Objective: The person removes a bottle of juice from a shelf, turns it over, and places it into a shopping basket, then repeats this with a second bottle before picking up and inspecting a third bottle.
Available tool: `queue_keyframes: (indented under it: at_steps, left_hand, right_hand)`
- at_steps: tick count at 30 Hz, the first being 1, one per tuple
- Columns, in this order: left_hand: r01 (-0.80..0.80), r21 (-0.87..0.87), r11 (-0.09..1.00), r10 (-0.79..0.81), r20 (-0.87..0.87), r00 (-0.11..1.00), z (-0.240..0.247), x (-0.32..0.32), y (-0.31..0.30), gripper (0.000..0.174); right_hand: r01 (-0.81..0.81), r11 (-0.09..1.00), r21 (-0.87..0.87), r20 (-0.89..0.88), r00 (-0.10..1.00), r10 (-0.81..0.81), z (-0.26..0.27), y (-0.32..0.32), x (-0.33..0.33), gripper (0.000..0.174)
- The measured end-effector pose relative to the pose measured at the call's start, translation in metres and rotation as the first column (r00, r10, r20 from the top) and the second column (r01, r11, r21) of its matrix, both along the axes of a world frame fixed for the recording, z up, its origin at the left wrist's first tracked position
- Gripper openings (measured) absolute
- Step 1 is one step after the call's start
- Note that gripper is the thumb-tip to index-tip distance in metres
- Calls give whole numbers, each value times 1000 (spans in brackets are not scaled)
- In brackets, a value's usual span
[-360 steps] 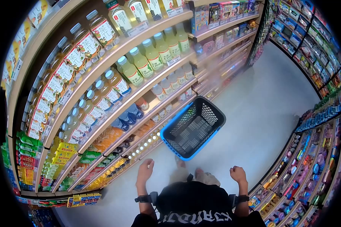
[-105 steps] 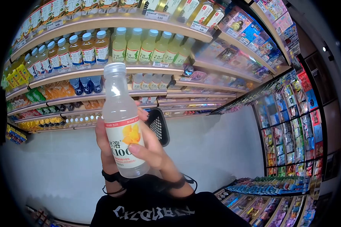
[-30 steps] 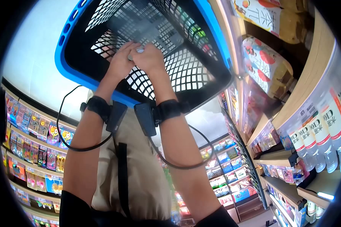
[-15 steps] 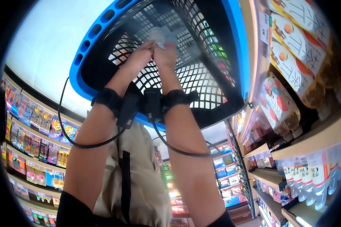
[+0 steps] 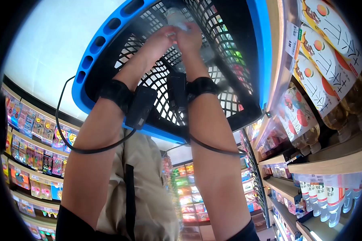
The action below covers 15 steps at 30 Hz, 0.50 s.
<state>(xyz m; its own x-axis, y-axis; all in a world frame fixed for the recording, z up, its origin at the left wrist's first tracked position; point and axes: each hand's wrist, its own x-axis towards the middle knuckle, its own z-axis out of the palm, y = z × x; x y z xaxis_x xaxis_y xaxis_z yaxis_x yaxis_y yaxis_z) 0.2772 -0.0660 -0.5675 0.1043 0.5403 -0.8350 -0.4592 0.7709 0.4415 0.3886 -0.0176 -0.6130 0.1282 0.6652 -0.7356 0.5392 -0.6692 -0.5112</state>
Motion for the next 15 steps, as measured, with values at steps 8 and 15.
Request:
queue_keyframes:
  at_steps: [8, 15]
  left_hand:
    - [-123, 118, 985, 124, -5, 992, 6, -4, -9, 44]
    - [44, -102, 994, -45, -7, 999, 60, -35, 3, 43]
  right_hand:
    - [189, 976, -109, -161, 966, -205, 22, 11, -25, 44]
    - [266, 944, -195, -199, 932, -303, 34, 6, -26, 38]
